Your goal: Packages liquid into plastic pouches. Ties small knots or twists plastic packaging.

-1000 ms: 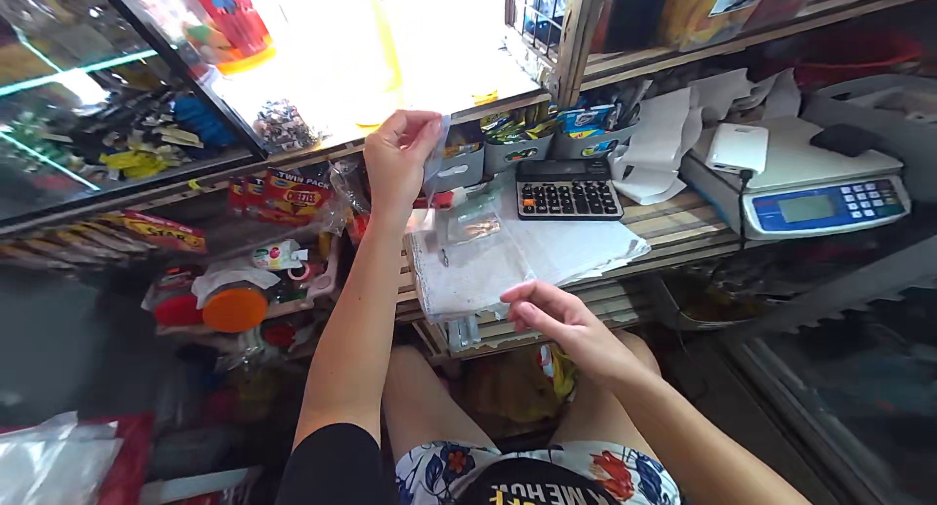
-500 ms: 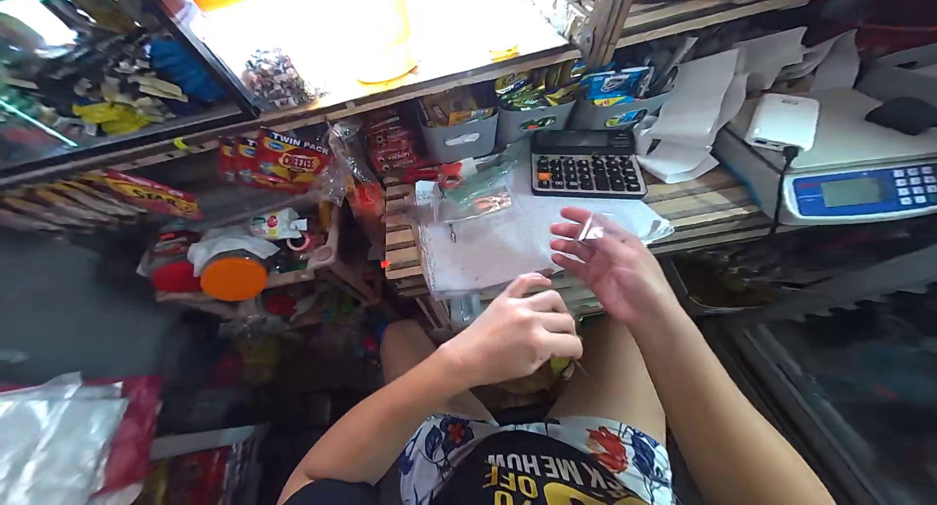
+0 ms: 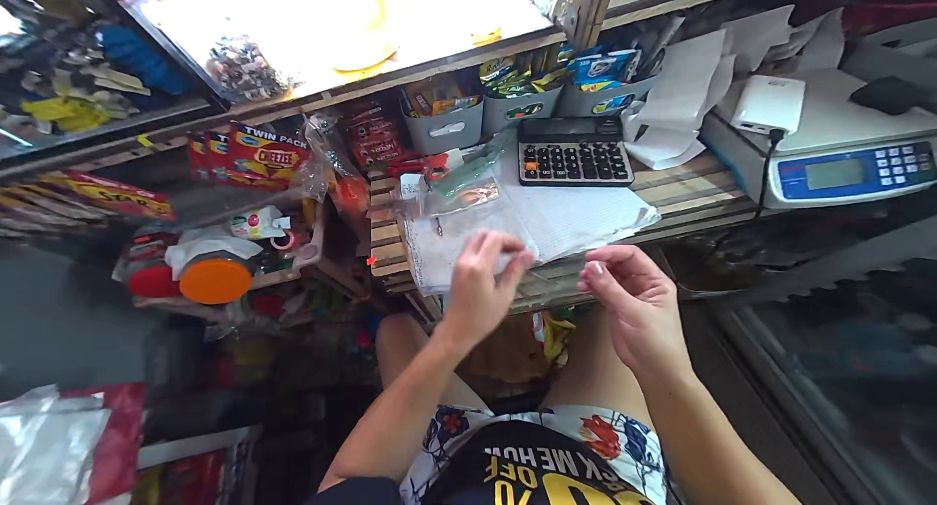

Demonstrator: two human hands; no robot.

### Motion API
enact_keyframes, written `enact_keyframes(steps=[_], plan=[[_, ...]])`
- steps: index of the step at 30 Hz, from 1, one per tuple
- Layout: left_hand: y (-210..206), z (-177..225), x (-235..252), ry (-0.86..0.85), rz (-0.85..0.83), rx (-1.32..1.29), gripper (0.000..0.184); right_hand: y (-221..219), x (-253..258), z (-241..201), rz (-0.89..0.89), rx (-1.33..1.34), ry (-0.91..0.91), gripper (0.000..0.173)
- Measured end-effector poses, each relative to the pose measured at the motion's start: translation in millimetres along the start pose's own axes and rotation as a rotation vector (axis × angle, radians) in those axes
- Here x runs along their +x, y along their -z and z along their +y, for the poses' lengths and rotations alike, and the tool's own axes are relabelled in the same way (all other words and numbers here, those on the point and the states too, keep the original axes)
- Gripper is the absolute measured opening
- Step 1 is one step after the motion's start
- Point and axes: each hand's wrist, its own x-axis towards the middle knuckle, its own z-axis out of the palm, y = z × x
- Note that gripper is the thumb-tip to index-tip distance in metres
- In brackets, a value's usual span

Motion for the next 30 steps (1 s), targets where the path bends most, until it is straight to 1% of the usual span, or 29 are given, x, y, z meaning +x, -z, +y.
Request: enact_keyframes(steps=[1, 2, 4, 6, 9, 12, 14, 16, 17, 19, 21, 24, 26, 28, 30], plan=[[3.9, -11.6, 13.8, 0.016, -0.006, 0.147, 0.019, 1.2, -2.5, 1.4, -0.032, -0.016, 0.007, 0.011], [8.7, -24.1, 29.0, 0.039, -0.059, 0.272, 0.02, 2.6, -4.8, 2.2, -0.061, -0.03, 0.013, 0.011], [17.5, -46.4, 61.8, 0.079, -0.233, 0.479, 0.025, 6.3, -8.3, 1.4, -0.106, -0.057, 0.036, 0.011], [21.7, -66.0, 88.6, 0.06, -0.408, 0.645, 0.029, 12.6, -12.0, -1.4, -0.136, -0.076, 0.058, 0.011], [23.8, -83.4, 113.4, -0.011, -0.612, 0.741, 0.029, 24.9, -17.0, -4.2, -0.143, -0.097, 0.067, 0.012], [26.3, -80.5, 127.4, -0.025, -0.77, 0.76, 0.029, 34.0, -22.2, -5.3, -0.119, -0.098, 0.056, 0.013], [24.2, -75.3, 133.1, -0.057, -0.841, 0.806, 0.035, 39.5, -25.6, -5.7, -0.101, -0.098, 0.044, 0.013], [20.4, -75.6, 134.4, -0.094, -0.858, 0.835, 0.036, 43.3, -29.1, -6.3, -0.088, -0.08, 0.036, 0.013], [18.9, -77.9, 133.8, -0.121, -0.838, 0.839, 0.032, 44.4, -30.5, -6.7, -0.081, -0.073, 0.038, 0.013], [16.0, -86.0, 130.4, -0.182, -0.743, 0.833, 0.025, 46.0, -33.9, -8.0, -0.062, -0.058, 0.042, 0.013], [16.8, -91.9, 132.5, -0.184, -0.672, 0.814, 0.025, 47.8, -36.4, -8.2, -0.046, -0.039, 0.049, 0.013], [24.7, -88.6, 144.2, -0.103, -0.595, 0.759, 0.028, 52.1, -40.8, -8.2, -0.006, -0.01, 0.032, 0.013], [35.1, -75.1, 155.5, -0.025, -0.594, 0.694, 0.029, 56.1, -42.6, -8.1, 0.016, 0.005, 0.023, 0.013], [44.1, -64.4, 165.8, 0.026, -0.619, 0.521, 0.03, 58.2, -43.2, -8.4, 0.03, 0.007, 0.009, 0.013], [46.1, -51.7, 173.6, 0.181, -0.71, 0.227, 0.037, 55.7, -41.8, -9.4, 0.034, 0.015, -0.016, 0.013]])
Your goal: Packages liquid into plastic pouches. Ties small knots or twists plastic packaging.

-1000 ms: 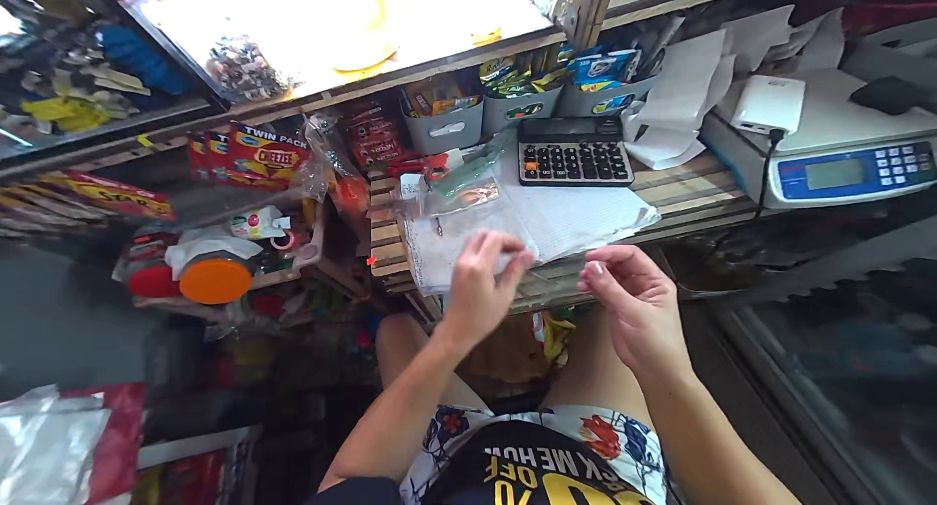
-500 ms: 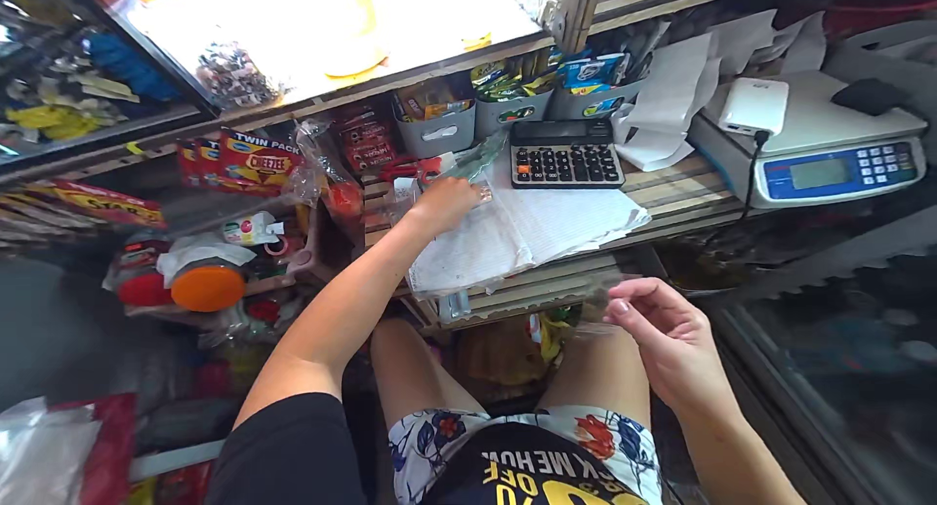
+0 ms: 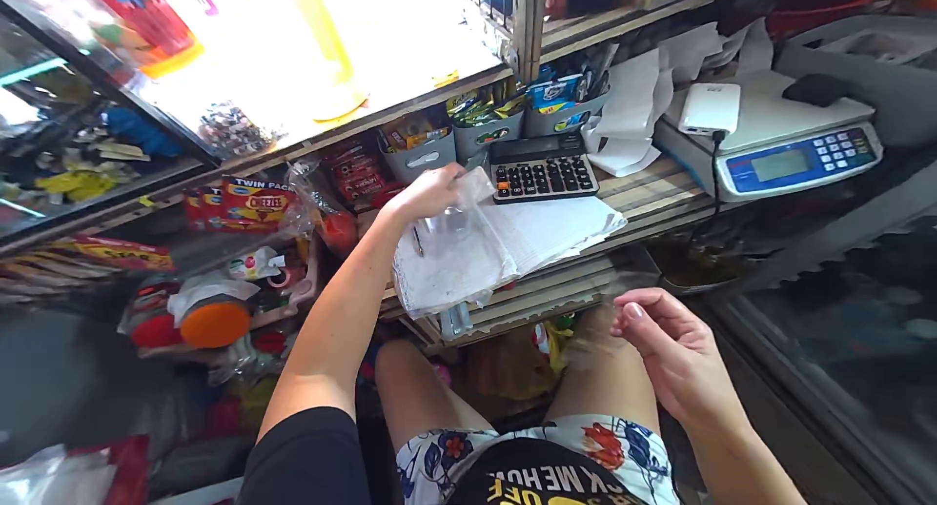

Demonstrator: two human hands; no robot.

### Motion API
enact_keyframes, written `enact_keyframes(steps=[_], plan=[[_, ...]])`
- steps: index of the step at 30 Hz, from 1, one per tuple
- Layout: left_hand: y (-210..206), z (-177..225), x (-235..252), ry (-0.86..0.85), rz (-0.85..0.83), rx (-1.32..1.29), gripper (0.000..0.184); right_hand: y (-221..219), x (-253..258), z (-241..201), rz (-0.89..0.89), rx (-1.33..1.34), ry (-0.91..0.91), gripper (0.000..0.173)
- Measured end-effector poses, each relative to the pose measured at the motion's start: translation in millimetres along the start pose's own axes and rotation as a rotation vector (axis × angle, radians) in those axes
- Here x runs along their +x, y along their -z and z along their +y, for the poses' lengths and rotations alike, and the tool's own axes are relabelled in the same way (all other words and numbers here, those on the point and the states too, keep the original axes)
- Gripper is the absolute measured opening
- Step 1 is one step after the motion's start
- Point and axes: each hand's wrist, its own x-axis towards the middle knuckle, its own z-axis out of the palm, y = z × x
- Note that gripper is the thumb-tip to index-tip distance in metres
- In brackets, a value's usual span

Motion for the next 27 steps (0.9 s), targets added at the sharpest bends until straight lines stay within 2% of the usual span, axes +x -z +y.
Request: enact_keyframes(steps=[2, 4, 6, 8, 10, 11, 13, 15, 17, 19, 21, 25, 27], plan=[[-7.6, 2.4, 8.5, 0.023, -0.122, -0.222, 0.043, -6.7, 2.6, -1.2, -0.012, 0.024, -0.02, 0.014], [-25.3, -1.7, 21.2, 0.019, -0.147, -0.157, 0.044, -13.8, 5.7, -1.5, -0.026, 0.041, -0.039, 0.016], [-42.3, -7.3, 28.4, -0.014, -0.029, 0.04, 0.043, -18.1, 9.3, -1.5, -0.008, 0.044, -0.048, 0.016], [-51.1, -6.7, 21.4, -0.097, 0.209, 0.039, 0.043, -19.8, 14.1, -2.3, 0.038, 0.035, -0.045, 0.014], [-58.3, 15.4, -2.2, -0.184, 0.39, -0.128, 0.039, -21.3, 19.4, -3.0, 0.082, 0.009, -0.037, 0.012], [-67.4, 33.1, -18.4, -0.213, 0.403, -0.242, 0.036, -22.4, 21.6, -2.5, 0.097, -0.008, -0.033, 0.011], [-97.4, 70.1, -53.5, -0.231, 0.308, -0.47, 0.031, -27.5, 26.5, 1.6, 0.106, -0.03, -0.019, 0.01], [-135.3, 89.9, -73.0, -0.234, 0.242, -0.617, 0.024, -35.7, 30.4, 10.2, 0.099, -0.064, 0.026, 0.01], [-160.8, 95.5, -79.3, -0.214, 0.326, -0.686, 0.017, -42.0, 31.2, 17.2, 0.072, -0.12, 0.068, 0.009], [-167.6, 91.3, -82.4, -0.228, 0.375, -0.648, 0.015, -39.6, 31.0, 17.6, 0.021, -0.219, 0.07, 0.016], [-167.1, 84.1, -86.2, -0.269, 0.359, -0.505, 0.018, -28.8, 34.0, 10.9, -0.053, -0.342, 0.046, 0.028], [-163.5, 79.1, -97.2, -0.306, 0.313, -0.222, 0.022, -13.1, 40.8, 8.2, -0.177, -0.573, 0.203, 0.015], [-163.6, 81.2, -101.5, -0.319, 0.294, -0.154, 0.022, -14.0, 38.9, 9.7, -0.189, -0.762, 0.276, 0.02]])
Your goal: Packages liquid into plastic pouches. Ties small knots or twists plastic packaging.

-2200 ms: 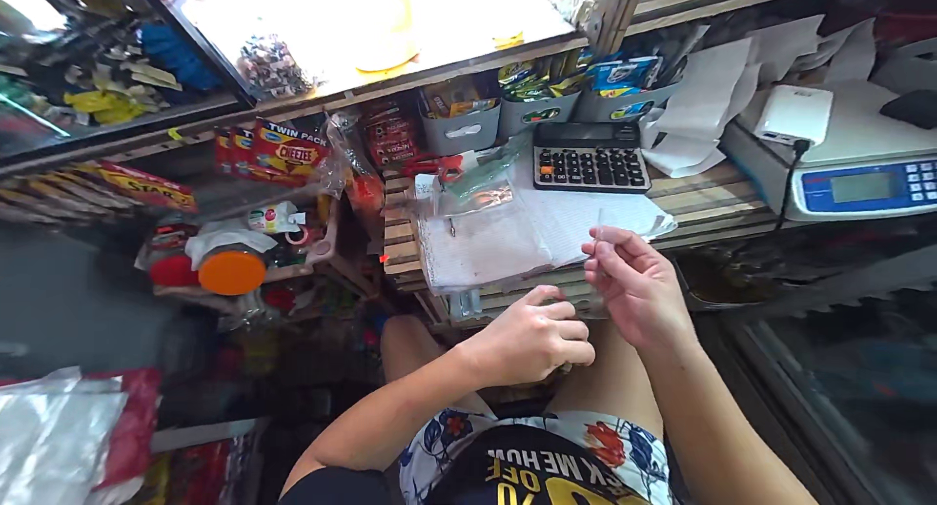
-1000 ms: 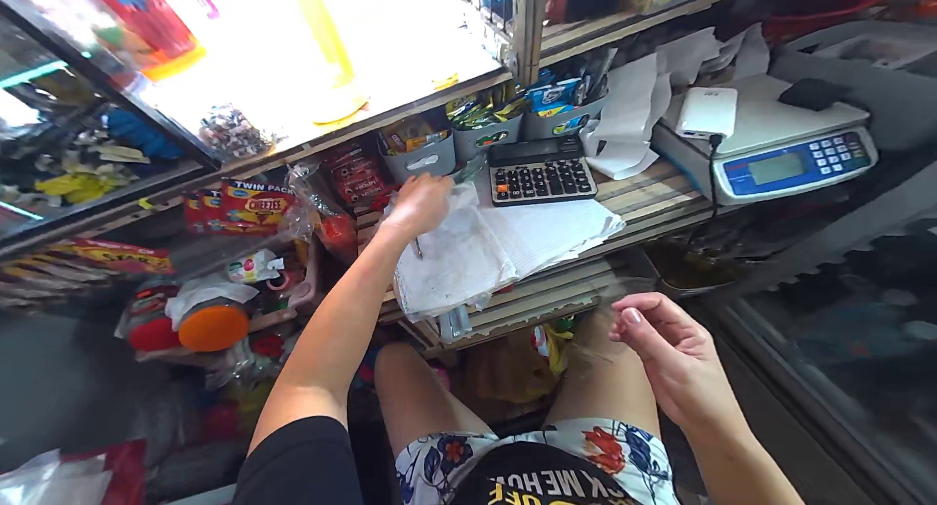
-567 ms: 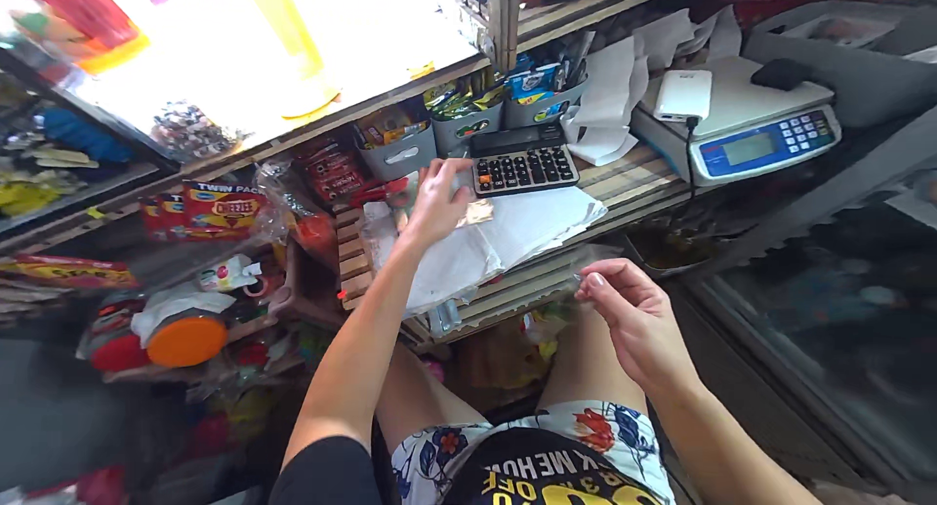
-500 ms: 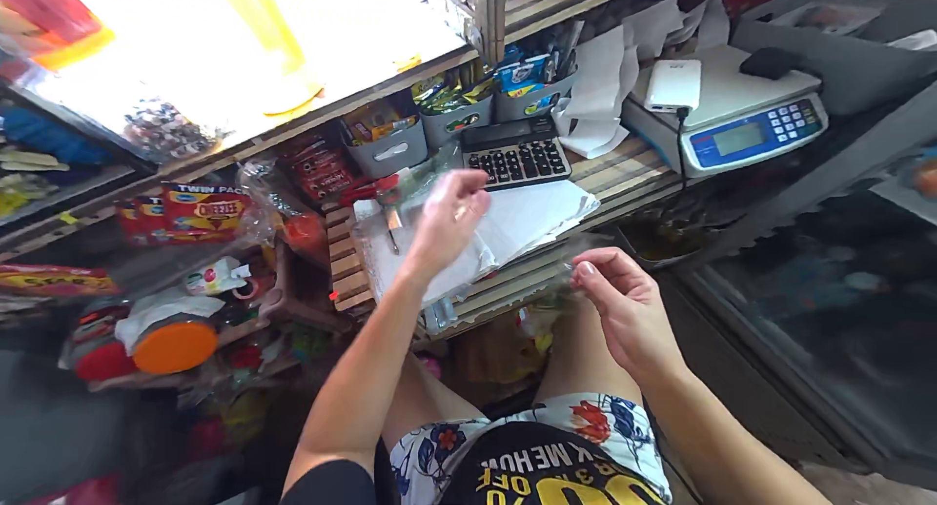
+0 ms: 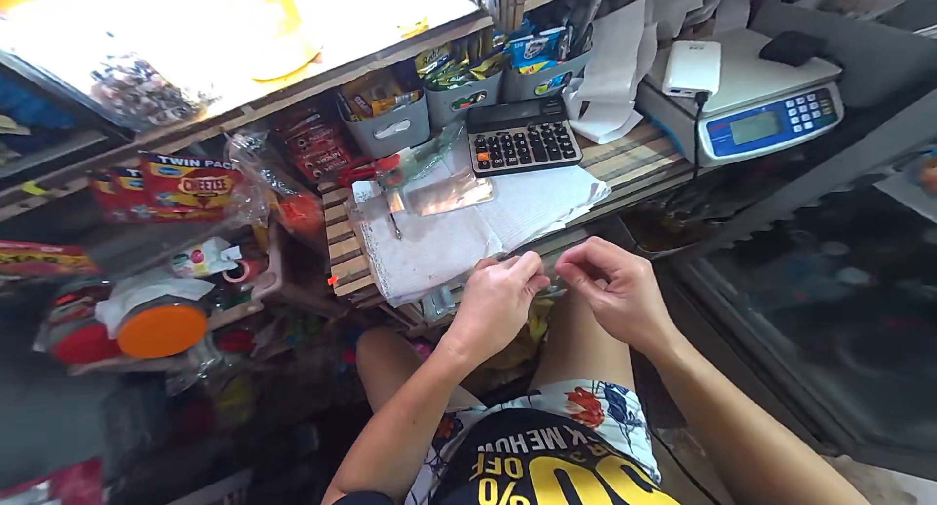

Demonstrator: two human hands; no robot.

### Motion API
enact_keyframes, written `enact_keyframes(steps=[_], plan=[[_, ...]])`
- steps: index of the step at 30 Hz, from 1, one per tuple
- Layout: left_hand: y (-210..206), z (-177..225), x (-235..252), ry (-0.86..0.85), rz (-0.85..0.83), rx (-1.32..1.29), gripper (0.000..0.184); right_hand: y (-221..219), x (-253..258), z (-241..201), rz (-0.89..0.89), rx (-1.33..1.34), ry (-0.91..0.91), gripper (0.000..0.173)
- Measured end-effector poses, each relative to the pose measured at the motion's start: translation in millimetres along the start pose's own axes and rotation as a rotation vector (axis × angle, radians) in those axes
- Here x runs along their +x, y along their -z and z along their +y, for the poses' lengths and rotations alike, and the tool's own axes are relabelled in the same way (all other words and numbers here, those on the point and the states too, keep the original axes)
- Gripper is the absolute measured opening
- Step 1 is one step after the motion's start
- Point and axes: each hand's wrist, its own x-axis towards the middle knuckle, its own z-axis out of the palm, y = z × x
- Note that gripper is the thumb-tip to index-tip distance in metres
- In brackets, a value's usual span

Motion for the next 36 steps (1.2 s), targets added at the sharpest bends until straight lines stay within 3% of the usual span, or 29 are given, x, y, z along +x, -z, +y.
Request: enact_keyframes(steps=[3, 7, 9, 11, 14, 17, 21, 23, 26, 28, 33, 36], plan=[[-4.4, 3.2, -7.9, -0.016, -0.009, 0.021, 0.025, -9.9, -6.2, -0.7, 0.026, -0.176, 0.034, 0.031], [-13.3, 1.7, -24.2, -0.023, -0.021, -0.015, 0.029, -21.6, -25.8, 6.8, 0.016, 0.04, -0.048, 0.042], [-16.8, -1.8, -33.8, 0.005, -0.038, -0.031, 0.029, -20.1, -35.1, 4.0, -0.055, 0.327, -0.214, 0.033], [-19.9, -5.8, -42.4, 0.053, -0.052, -0.058, 0.028, -14.5, -41.2, -1.5, -0.094, 0.595, -0.365, 0.012], [-26.5, -7.5, -51.9, 0.098, -0.075, -0.111, 0.024, -11.7, -49.7, -5.5, -0.136, 0.717, -0.426, 0.012], [-30.8, -5.9, -54.5, 0.103, -0.078, -0.126, 0.025, -13.5, -54.2, -3.7, -0.179, 0.524, -0.309, 0.013], [-32.7, 1.0, -56.6, 0.06, -0.106, -0.173, 0.029, -28.3, -59.2, 5.7, -0.096, 0.203, -0.157, 0.039], [-31.3, 0.6, -57.1, 0.062, -0.111, -0.183, 0.028, -30.3, -58.9, 6.4, -0.1, 0.331, -0.245, 0.037], [-26.7, -7.7, -58.9, 0.114, -0.074, -0.172, 0.028, -17.4, -53.3, 2.1, -0.18, 0.674, -0.439, 0.007], [-24.6, -10.9, -60.9, 0.133, -0.065, -0.181, 0.027, -14.9, -53.4, 0.1, -0.191, 0.742, -0.467, 0.013], [-24.0, -5.1, -62.5, 0.129, -0.045, -0.176, 0.022, -23.0, -55.4, -7.8, -0.153, 0.482, -0.356, 0.009], [-21.2, -4.3, -63.5, 0.125, -0.023, -0.174, 0.024, -26.0, -51.7, -8.8, -0.158, 0.27, -0.273, 0.026]])
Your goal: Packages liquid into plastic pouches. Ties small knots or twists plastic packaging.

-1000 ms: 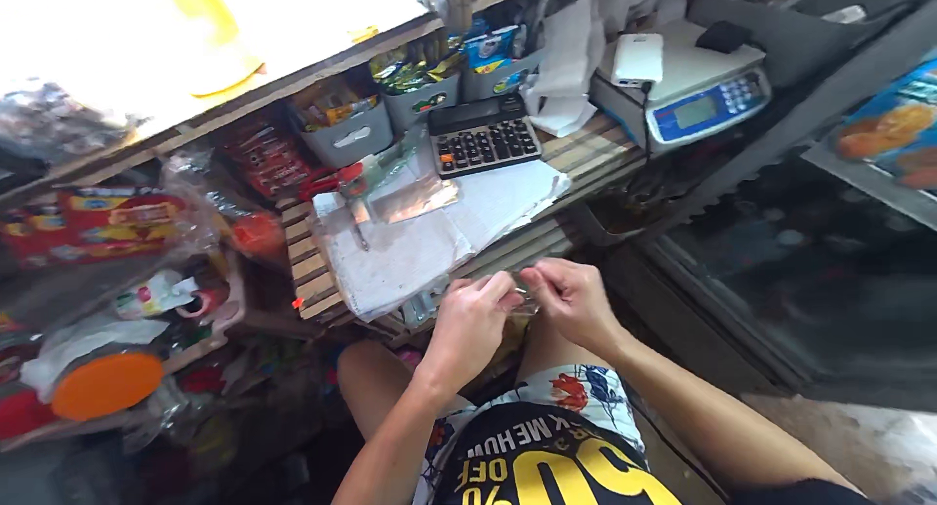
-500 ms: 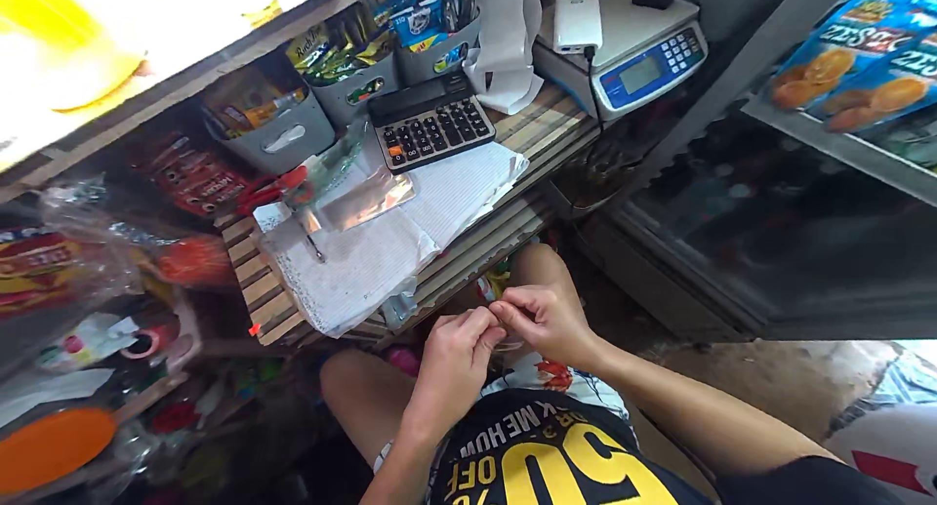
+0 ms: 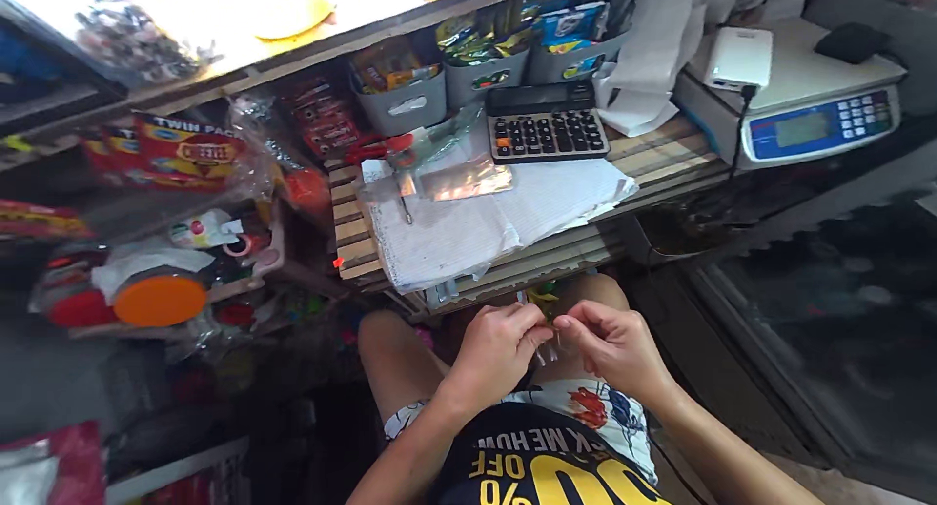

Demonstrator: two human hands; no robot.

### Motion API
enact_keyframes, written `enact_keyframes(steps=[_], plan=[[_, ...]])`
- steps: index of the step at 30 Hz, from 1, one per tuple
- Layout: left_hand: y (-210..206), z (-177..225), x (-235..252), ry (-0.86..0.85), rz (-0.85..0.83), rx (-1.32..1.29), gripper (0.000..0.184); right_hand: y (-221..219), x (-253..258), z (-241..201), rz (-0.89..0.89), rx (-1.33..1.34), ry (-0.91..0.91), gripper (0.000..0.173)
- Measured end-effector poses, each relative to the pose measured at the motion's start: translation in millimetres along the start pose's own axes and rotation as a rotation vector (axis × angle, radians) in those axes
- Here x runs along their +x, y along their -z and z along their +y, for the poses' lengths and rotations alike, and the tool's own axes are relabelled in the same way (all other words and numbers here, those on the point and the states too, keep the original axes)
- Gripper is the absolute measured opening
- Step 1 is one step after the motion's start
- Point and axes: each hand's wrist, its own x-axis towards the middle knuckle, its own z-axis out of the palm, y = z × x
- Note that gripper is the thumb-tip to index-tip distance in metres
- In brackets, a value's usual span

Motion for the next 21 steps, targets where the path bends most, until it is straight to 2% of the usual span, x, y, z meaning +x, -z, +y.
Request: enact_keyframes(steps=[2, 4, 7, 10, 13, 15, 17, 20, 21], plan=[[2.0, 0.2, -0.4, -0.005, 0.003, -0.001, 0.025, -0.6, 3.9, 1.2, -0.018, 0.056, 0.045, 0.026], [4.5, -0.7, -1.0, 0.008, 0.026, 0.003, 0.024, 3.5, 7.8, -0.7, -0.097, 0.233, 0.039, 0.011], [9.4, -1.9, -2.3, 0.029, 0.057, 0.033, 0.023, 7.4, 9.2, -3.0, -0.145, 0.348, 0.003, 0.015], [8.5, 1.5, -3.4, 0.013, 0.053, 0.057, 0.023, 3.7, 6.9, -10.1, -0.117, 0.182, -0.007, 0.008], [6.8, 5.3, -3.2, -0.008, 0.062, 0.028, 0.024, -2.5, 9.0, -11.1, -0.026, -0.123, 0.073, 0.028], [7.7, 7.1, -2.7, -0.014, 0.072, -0.013, 0.025, -4.1, 12.1, -5.7, 0.01, -0.202, 0.166, 0.039], [9.0, 8.4, -1.2, -0.002, 0.095, -0.074, 0.025, -3.3, 15.6, -6.8, 0.006, -0.064, 0.129, 0.038], [10.9, 7.6, 0.1, 0.039, 0.154, -0.112, 0.023, 6.2, 20.5, -10.5, -0.113, 0.304, 0.007, 0.006], [11.6, 6.8, -0.1, 0.047, 0.166, -0.102, 0.022, 8.5, 20.9, -9.2, -0.136, 0.346, 0.002, 0.015]])
